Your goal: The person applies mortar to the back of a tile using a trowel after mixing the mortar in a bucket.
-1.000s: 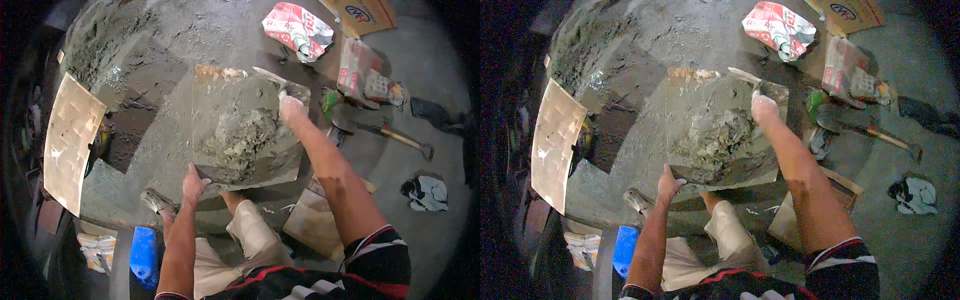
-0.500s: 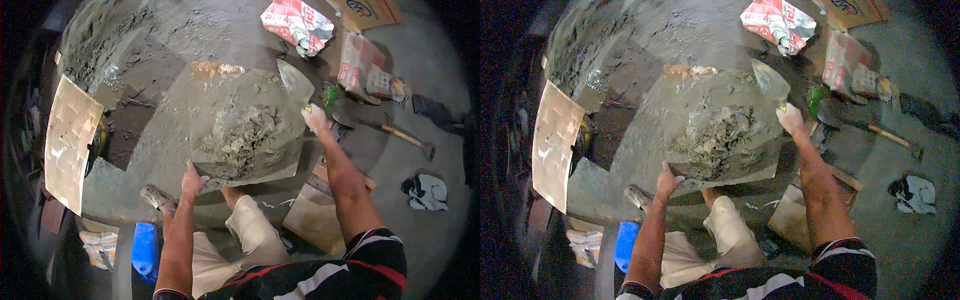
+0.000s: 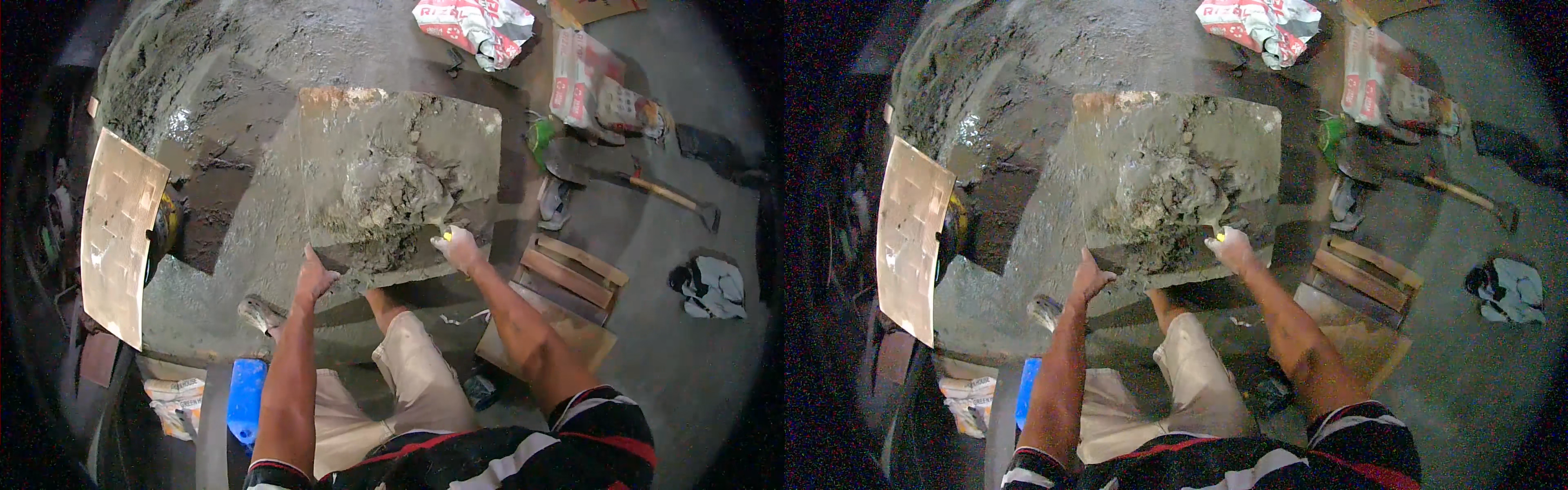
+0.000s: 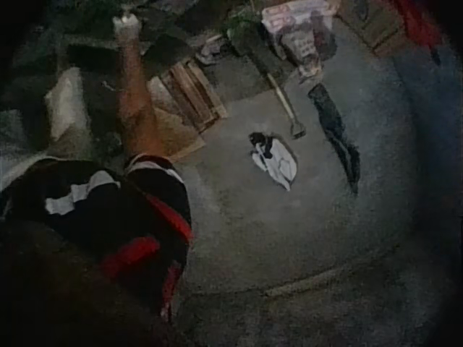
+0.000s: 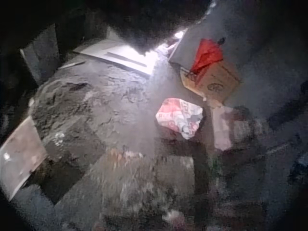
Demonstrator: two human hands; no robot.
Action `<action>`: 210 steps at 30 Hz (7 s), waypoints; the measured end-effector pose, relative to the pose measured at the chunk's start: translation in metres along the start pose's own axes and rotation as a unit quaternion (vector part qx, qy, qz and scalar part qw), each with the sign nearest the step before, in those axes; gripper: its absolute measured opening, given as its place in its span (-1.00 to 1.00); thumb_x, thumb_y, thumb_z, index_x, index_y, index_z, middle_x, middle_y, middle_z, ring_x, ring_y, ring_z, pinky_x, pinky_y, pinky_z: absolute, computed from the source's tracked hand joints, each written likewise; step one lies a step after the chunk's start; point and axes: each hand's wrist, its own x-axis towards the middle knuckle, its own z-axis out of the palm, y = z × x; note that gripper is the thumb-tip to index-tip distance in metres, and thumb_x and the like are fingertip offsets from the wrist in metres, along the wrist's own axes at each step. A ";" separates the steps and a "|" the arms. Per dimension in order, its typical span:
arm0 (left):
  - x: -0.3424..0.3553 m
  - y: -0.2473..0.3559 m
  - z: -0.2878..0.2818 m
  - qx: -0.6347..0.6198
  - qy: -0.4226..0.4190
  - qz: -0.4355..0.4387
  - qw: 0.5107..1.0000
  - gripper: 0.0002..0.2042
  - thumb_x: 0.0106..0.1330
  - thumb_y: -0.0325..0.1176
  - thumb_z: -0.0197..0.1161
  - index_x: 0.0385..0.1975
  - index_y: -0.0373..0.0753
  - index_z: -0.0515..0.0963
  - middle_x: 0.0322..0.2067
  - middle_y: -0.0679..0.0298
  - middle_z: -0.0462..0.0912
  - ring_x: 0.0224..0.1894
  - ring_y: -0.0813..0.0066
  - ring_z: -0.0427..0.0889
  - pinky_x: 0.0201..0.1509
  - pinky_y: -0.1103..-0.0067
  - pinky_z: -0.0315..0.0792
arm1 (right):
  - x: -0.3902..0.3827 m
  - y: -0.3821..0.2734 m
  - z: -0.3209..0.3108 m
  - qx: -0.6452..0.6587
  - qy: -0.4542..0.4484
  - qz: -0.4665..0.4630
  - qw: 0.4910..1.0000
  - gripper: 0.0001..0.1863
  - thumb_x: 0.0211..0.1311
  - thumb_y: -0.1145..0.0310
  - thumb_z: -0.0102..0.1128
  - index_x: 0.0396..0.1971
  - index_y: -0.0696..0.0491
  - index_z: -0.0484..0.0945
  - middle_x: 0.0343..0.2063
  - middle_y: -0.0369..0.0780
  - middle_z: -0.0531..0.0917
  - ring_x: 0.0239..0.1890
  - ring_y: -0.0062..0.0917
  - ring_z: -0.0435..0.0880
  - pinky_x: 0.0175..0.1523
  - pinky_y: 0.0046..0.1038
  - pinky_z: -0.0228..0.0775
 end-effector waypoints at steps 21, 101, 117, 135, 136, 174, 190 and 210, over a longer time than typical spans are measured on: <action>-0.067 -0.039 -0.023 -0.089 -0.055 0.059 0.993 0.00 0.04 -0.28 0.49 0.45 -0.43 -0.01 0.24 -0.23 0.43 0.30 -0.10 0.44 0.35 0.27 0.33 | -0.151 -0.051 0.069 -0.111 0.189 -0.072 0.973 -0.42 0.30 0.23 0.18 0.26 0.14 0.34 -0.04 0.09 0.57 -0.04 0.05 0.60 0.03 -0.04 0.49; -0.015 -0.002 0.009 -0.060 0.054 0.080 0.994 -0.13 0.08 -0.50 0.25 0.47 -0.29 0.01 0.06 -0.24 0.56 0.10 -0.14 0.59 0.17 0.26 0.45 | -0.104 -0.027 0.035 0.739 -0.295 0.105 0.597 -0.81 0.48 0.16 0.02 -0.29 -0.05 0.44 -0.72 -0.46 0.31 -0.75 -0.65 0.36 -0.64 -0.50 0.26; -0.016 -0.008 0.022 -0.068 0.085 0.090 0.990 -0.13 0.13 -0.49 0.25 0.49 -0.24 -0.02 -0.08 -0.14 0.65 -0.08 -0.03 0.68 0.01 0.26 0.52 | -0.118 -0.029 0.018 0.648 -0.186 0.133 0.727 -0.54 0.49 -0.13 -0.08 -0.36 -0.01 0.43 -0.71 -0.45 0.28 -0.77 -0.67 0.27 -0.64 -0.45 0.25; -0.014 0.016 0.011 -0.116 -0.033 0.021 0.992 -0.15 0.09 -0.44 0.30 0.46 -0.27 0.08 0.03 -0.19 0.60 0.05 -0.04 0.64 0.10 0.29 0.49 | -0.138 -0.003 0.030 0.449 0.004 0.091 0.889 -0.60 0.39 0.00 0.13 -0.32 0.10 0.52 -0.69 -0.28 0.49 -0.70 -0.52 0.45 -0.54 -0.33 0.37; -0.014 0.009 0.013 -0.115 -0.034 0.018 0.993 -0.15 0.09 -0.44 0.30 0.46 -0.27 0.08 0.03 -0.19 0.60 0.05 -0.04 0.64 0.10 0.29 0.49 | -0.139 0.007 0.042 0.450 0.002 0.092 0.888 -0.60 0.39 0.00 0.13 -0.32 0.10 0.52 -0.69 -0.28 0.49 -0.70 -0.52 0.45 -0.54 -0.33 0.37; -0.003 -0.006 0.034 -0.051 0.003 0.118 0.992 -0.01 -0.02 -0.46 0.47 0.43 -0.42 0.00 0.16 -0.19 0.51 0.21 -0.08 0.52 0.28 0.32 0.40 | -0.091 -0.021 0.047 0.587 -0.042 0.125 0.798 -0.59 0.35 -0.04 0.11 -0.38 0.06 0.49 -0.67 -0.33 0.46 -0.67 -0.56 0.47 -0.57 -0.47 0.31; -0.006 -0.026 0.024 -0.051 0.066 0.122 0.989 -0.08 -0.06 -0.52 0.45 0.39 -0.33 0.11 0.13 -0.12 0.55 0.18 -0.08 0.54 0.24 0.28 0.43 | -0.150 -0.033 0.026 0.663 -0.118 0.115 0.730 -0.59 0.47 -0.04 0.00 -0.41 0.00 0.41 -0.73 -0.37 0.35 -0.78 -0.60 0.32 -0.65 -0.42 0.27; -0.006 -0.006 0.023 -0.062 0.011 0.110 0.992 -0.06 -0.05 -0.47 0.52 0.37 -0.35 0.08 -0.03 -0.12 0.65 0.06 -0.13 0.62 0.09 0.22 0.49 | -0.139 -0.014 -0.013 0.610 -0.038 0.156 0.776 -0.59 0.46 -0.02 -0.03 -0.49 -0.03 0.37 -0.73 -0.40 0.33 -0.79 -0.62 0.33 -0.67 -0.43 0.26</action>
